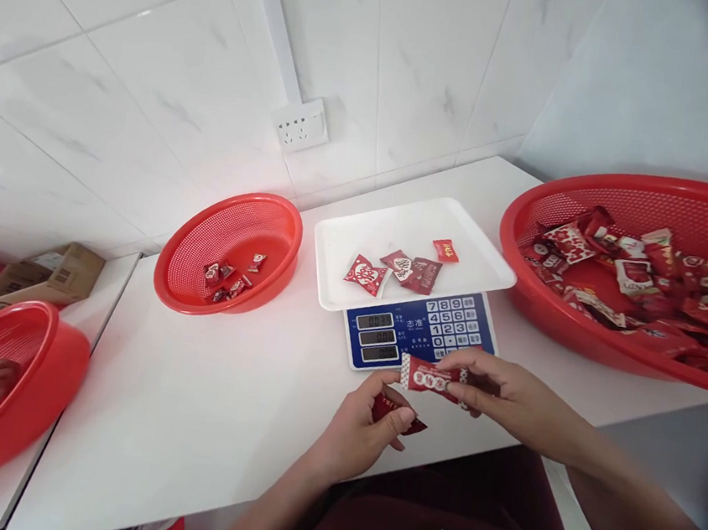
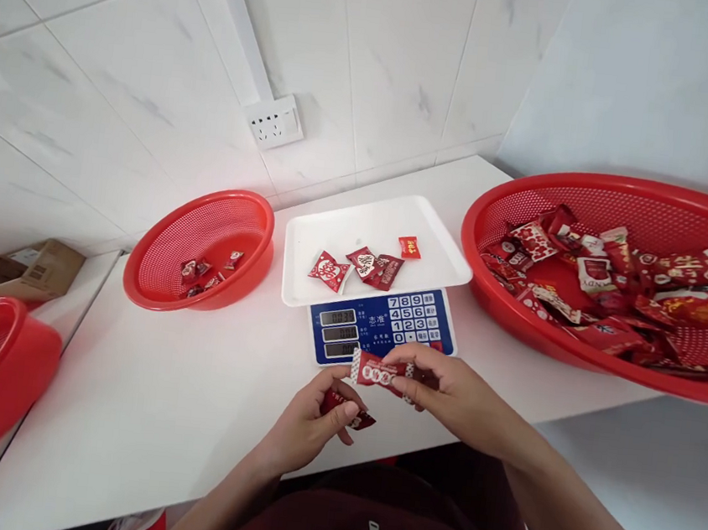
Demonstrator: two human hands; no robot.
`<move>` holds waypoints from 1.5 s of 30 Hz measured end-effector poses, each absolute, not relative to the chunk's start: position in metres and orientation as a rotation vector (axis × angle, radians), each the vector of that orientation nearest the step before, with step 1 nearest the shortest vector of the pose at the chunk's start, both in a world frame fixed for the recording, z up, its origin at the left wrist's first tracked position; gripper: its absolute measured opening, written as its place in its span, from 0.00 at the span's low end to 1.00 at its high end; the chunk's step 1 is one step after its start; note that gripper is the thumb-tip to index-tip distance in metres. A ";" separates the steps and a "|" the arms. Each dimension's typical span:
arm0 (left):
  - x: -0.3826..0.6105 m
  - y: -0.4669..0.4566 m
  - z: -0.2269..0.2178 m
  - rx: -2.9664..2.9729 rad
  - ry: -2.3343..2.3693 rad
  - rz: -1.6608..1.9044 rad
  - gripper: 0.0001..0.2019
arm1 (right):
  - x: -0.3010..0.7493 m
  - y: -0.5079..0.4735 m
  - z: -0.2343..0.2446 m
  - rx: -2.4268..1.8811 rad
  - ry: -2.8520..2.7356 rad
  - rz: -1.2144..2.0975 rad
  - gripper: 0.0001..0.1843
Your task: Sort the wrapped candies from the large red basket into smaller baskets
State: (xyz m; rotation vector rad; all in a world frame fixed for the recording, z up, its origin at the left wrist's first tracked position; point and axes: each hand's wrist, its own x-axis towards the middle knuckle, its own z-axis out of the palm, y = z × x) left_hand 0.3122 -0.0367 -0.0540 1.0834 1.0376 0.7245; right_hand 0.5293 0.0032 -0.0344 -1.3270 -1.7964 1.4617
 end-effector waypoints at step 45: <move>0.305 -0.041 -0.057 1.197 1.173 0.694 0.21 | 0.517 -0.013 -0.038 -1.220 -1.997 1.769 0.21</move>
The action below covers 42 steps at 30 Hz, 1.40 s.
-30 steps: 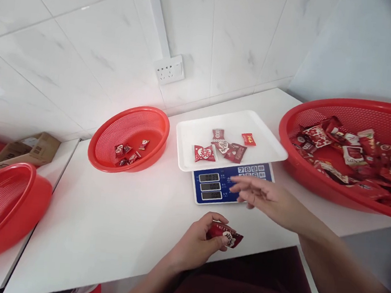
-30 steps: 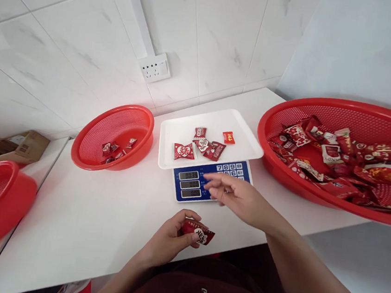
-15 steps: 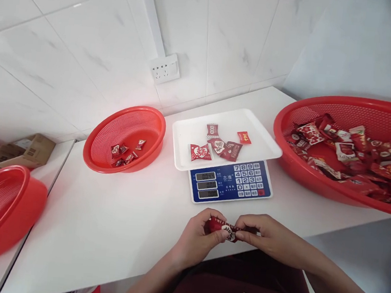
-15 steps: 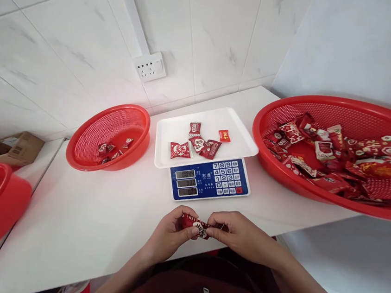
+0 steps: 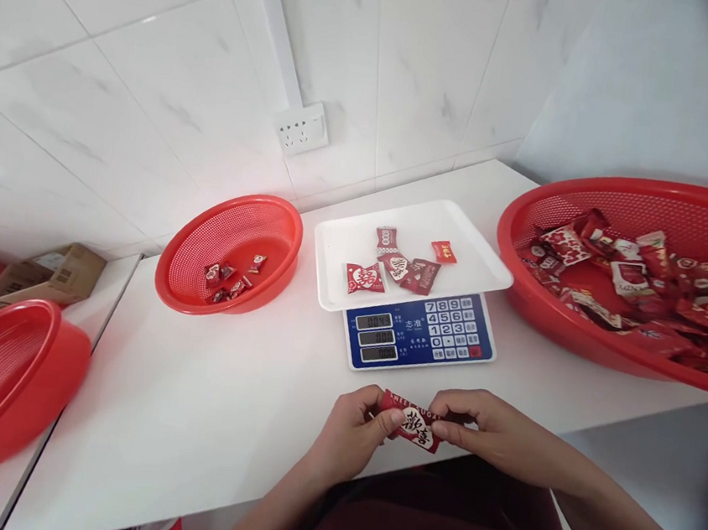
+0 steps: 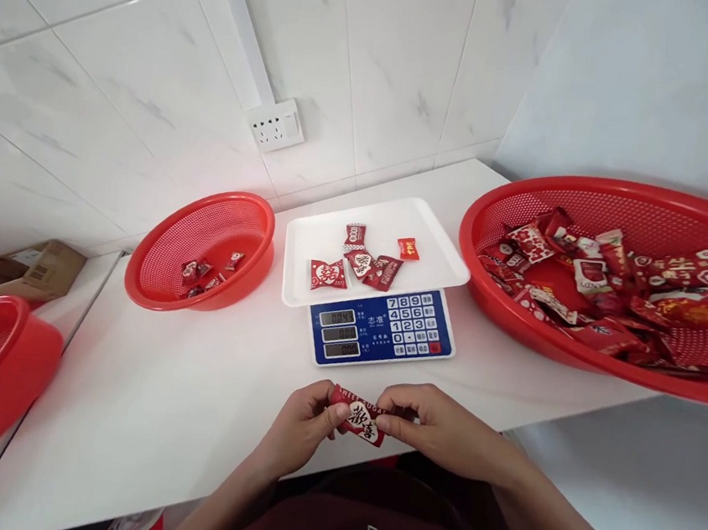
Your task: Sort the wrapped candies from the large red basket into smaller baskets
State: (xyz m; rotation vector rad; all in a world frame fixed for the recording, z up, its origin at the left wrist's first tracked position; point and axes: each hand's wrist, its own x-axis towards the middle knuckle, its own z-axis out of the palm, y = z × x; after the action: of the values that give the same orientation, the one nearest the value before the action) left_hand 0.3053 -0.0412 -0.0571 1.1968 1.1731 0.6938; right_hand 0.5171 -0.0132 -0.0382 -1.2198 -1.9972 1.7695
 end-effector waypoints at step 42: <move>0.308 -0.046 -0.053 1.248 1.085 0.587 0.17 | 0.518 -0.009 -0.039 -1.164 -2.127 1.736 0.25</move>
State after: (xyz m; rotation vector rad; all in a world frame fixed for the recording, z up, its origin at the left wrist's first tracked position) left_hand 0.3080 -0.0460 -0.0526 1.2477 1.0848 0.5872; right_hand 0.5180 -0.0093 -0.0390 -1.1639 -2.1270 1.7355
